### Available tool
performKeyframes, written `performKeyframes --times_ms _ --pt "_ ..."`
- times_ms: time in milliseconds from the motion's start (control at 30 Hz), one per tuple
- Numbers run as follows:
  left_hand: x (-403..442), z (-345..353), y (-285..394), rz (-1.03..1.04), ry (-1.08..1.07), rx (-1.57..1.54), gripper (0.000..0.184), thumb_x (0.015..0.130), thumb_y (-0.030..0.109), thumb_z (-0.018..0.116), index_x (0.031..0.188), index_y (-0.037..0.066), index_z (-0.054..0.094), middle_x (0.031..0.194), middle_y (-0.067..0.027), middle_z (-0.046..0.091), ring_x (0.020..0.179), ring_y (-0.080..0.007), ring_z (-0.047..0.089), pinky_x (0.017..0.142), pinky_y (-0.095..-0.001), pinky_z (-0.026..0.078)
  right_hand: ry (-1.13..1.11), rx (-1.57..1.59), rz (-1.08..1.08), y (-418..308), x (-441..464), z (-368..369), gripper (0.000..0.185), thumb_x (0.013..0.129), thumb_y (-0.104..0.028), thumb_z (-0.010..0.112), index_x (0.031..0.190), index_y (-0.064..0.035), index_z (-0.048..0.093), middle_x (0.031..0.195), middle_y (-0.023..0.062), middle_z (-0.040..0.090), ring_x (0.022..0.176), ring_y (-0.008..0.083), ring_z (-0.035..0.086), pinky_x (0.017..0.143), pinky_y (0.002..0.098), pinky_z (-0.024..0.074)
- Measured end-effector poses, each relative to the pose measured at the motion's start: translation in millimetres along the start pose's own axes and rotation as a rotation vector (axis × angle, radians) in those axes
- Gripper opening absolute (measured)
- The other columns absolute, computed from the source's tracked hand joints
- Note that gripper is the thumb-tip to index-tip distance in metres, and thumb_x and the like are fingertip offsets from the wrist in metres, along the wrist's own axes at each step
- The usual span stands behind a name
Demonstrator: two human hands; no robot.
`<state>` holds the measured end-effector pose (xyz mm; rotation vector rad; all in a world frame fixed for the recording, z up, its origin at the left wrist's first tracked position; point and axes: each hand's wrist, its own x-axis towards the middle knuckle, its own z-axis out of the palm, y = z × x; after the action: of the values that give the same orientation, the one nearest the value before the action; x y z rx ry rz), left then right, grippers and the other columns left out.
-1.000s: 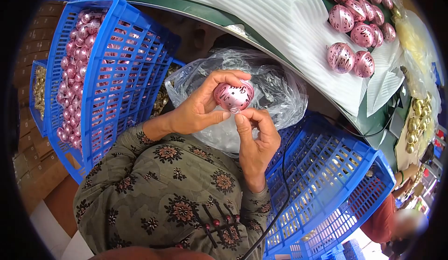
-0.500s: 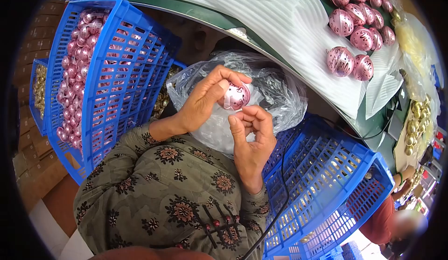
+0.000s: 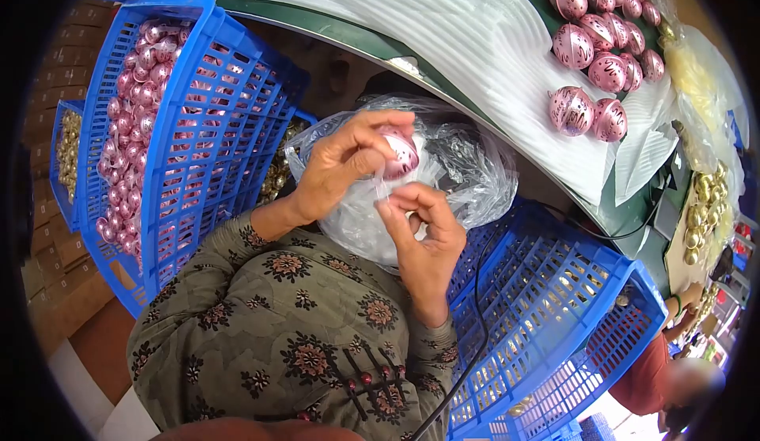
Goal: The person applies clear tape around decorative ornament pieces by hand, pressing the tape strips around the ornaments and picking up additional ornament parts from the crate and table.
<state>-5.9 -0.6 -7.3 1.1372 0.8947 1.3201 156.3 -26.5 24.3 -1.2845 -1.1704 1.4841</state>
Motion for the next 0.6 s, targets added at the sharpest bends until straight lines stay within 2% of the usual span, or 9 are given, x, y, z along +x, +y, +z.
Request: performKeyframes --times_ms 100,200,233,333,433,533,600 --pt "13 -8 -7 -0.012 0.108 -0.056 0.015 0.093 0.015 0.056 0.096 0.001 0.059 0.130 -0.0161 0.049 0.113 -0.0197 0.053 0.093 -0.0302 0.045 -0.128 0.253 0.126 -15 -7 -8 0.017 0.075 0.006 0.068 0.090 0.0025 0.061 0.080 0.0088 0.063 0.074 0.0143 0.060 0.070 0.0241 0.0457" --pt "20 -11 -4 0.041 0.127 -0.046 0.015 0.093 0.016 0.056 0.096 0.001 0.059 0.129 -0.0159 0.050 0.113 -0.0199 0.053 0.093 -0.0303 0.045 -0.344 0.364 -0.048 -12 -6 -22 0.015 0.073 0.008 0.067 0.086 0.0006 0.064 0.081 0.0079 0.062 0.079 0.0155 0.058 0.073 0.0269 0.0440" --pt "22 -12 -1 0.111 0.098 0.044 0.016 0.093 0.016 0.056 0.096 0.001 0.059 0.129 -0.0164 0.049 0.113 -0.0198 0.053 0.093 -0.0301 0.045 -0.327 0.379 -0.032 -14 -6 -21 0.013 0.070 0.009 0.066 0.081 0.0014 0.064 0.079 0.0089 0.061 0.078 0.0177 0.058 0.074 0.0289 0.0442" --pt "29 -12 11 0.164 0.101 0.045 0.015 0.093 0.015 0.056 0.097 0.001 0.060 0.129 -0.0170 0.049 0.111 -0.0198 0.053 0.093 -0.0305 0.045 -0.410 0.268 -0.224 -4 3 -23 0.017 0.072 0.008 0.065 0.088 0.0018 0.063 0.082 0.0083 0.061 0.080 0.0173 0.058 0.075 0.0285 0.0444" --pt "44 -19 26 0.351 0.111 0.143 0.013 0.093 0.014 0.057 0.097 0.002 0.060 0.129 -0.0172 0.049 0.109 -0.0185 0.053 0.092 -0.0294 0.045 -0.274 0.392 0.077 -7 5 -9 0.022 0.077 0.004 0.064 0.098 0.0015 0.061 0.087 0.0066 0.059 0.080 0.0169 0.058 0.074 0.0287 0.0447" --pt "54 -16 48 0.436 0.042 0.245 0.012 0.092 0.013 0.057 0.096 0.003 0.061 0.130 -0.0176 0.048 0.109 -0.0177 0.053 0.091 -0.0288 0.045 -0.410 0.469 0.212 2 13 -8 0.023 0.083 -0.002 0.063 0.105 0.0020 0.058 0.088 0.0037 0.056 0.080 0.0151 0.057 0.074 0.0280 0.0449" --pt "58 -11 62 0.481 0.022 0.283 0.012 0.092 0.013 0.056 0.097 0.003 0.061 0.130 -0.0181 0.048 0.108 -0.0172 0.053 0.091 -0.0279 0.045 -0.551 0.318 0.210 -2 14 -9 0.015 0.087 -0.006 0.060 0.099 0.0017 0.061 0.084 0.0022 0.052 0.080 0.0125 0.055 0.073 0.0261 0.0437"
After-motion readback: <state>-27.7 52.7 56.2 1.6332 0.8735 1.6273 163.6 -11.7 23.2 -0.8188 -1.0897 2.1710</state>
